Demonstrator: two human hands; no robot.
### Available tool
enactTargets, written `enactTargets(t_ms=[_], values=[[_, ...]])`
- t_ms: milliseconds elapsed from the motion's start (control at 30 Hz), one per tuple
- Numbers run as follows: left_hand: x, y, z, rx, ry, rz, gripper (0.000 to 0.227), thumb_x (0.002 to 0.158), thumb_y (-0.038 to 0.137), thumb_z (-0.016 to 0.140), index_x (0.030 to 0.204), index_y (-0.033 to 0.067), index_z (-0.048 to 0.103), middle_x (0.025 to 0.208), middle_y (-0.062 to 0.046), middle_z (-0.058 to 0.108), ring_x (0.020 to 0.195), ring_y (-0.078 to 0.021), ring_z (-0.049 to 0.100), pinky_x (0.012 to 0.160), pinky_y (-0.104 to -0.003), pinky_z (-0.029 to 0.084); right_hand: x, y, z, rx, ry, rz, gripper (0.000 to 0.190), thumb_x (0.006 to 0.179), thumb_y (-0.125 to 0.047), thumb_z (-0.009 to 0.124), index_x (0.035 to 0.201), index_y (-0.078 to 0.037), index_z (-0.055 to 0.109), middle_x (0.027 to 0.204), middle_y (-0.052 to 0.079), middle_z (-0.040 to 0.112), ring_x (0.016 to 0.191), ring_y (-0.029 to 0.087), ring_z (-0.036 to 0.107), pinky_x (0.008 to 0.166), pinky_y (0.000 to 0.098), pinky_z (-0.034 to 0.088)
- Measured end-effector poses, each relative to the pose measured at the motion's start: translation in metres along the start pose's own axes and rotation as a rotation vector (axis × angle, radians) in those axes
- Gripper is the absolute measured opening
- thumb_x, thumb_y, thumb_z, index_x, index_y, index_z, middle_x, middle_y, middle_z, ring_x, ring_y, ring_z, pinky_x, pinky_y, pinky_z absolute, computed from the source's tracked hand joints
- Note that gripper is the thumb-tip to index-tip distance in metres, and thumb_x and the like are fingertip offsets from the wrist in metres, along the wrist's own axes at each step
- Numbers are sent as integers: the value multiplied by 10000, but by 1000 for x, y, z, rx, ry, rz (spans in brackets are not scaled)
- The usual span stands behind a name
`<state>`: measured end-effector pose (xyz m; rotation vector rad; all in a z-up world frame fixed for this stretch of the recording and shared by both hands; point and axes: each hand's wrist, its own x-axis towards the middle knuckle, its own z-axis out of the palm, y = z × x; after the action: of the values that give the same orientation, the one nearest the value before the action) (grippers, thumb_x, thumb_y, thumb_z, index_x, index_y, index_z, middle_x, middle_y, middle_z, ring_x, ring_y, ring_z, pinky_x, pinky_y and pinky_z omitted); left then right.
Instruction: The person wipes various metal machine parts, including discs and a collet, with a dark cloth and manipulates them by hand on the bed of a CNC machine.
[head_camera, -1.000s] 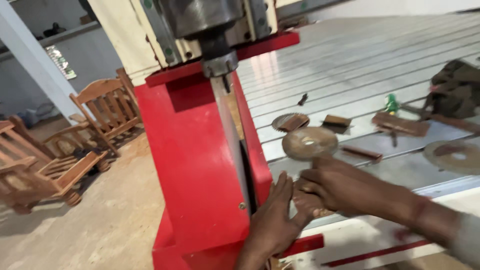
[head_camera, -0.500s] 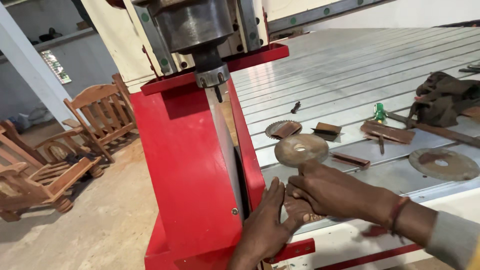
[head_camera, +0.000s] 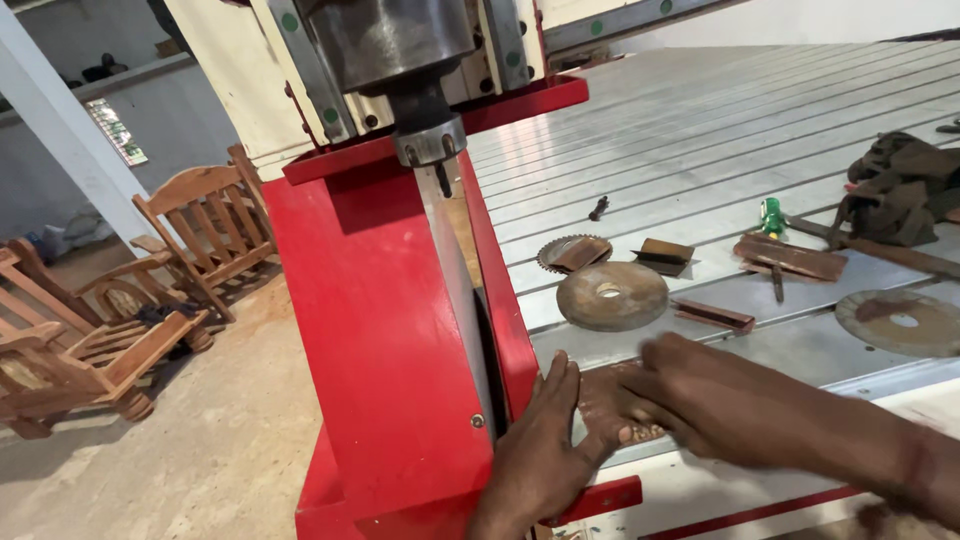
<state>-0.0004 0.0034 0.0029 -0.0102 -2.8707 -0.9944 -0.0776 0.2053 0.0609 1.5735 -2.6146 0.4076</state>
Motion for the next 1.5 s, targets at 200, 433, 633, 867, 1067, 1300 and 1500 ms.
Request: enactTargets(t_ms=[200,433,633,867,1067,1300,1500], values=[[3,-4,3,20,9,43,979,898,569,639,1598,43,200,1714,-114,154,1570,-281,196,1221,-402,254,24,3,9,48,106,-18,263,897,-285,663,995,-43,695,960,185,615,887,353,620,780,468,500],[4,-10,4,20,33,90,950,895,523,652,1606,53,233,1727,-122,153,1585,-304,181,1219,-430,270,4,8,9,-47,23,-37,293,840,-216,654,1095,-80,702,945,148,644,919,334,638,820,459,511],[3,3,-3,21,-49,-2,974,881,539,655,1609,89,190,1724,-81,119,1566,-317,154,1204,-472,269,37,-7,-8,-1,-63,122,281,956,-304,597,965,-55,726,976,169,712,947,329,691,868,451,539],[-3,-2,-1,-16,26,59,906,882,537,648,1605,128,284,1723,-118,148,1559,-338,212,1195,-489,300,52,4,-9,36,-136,-30,295,928,-302,589,1066,-79,724,936,149,712,1032,318,651,895,471,505],[1,-10,5,-29,25,101,948,900,575,641,1594,59,253,1718,-146,150,1558,-360,192,1198,-489,286,36,2,-7,-85,-187,41,288,969,-331,570,986,-80,710,961,133,685,938,302,669,866,434,524],[-1,-13,4,-38,49,123,887,907,559,588,1585,48,330,1725,-162,167,1570,-356,221,1194,-476,320,16,14,17,-86,9,-71,248,860,-230,651,1072,-108,695,966,135,615,914,315,633,818,439,500],[-1,-3,-2,-27,-14,70,984,904,566,638,1598,26,197,1718,-126,124,1563,-331,150,1200,-483,274,20,20,16,-8,-4,-108,278,896,-253,683,1101,-66,681,1016,155,593,946,318,631,839,439,507]])
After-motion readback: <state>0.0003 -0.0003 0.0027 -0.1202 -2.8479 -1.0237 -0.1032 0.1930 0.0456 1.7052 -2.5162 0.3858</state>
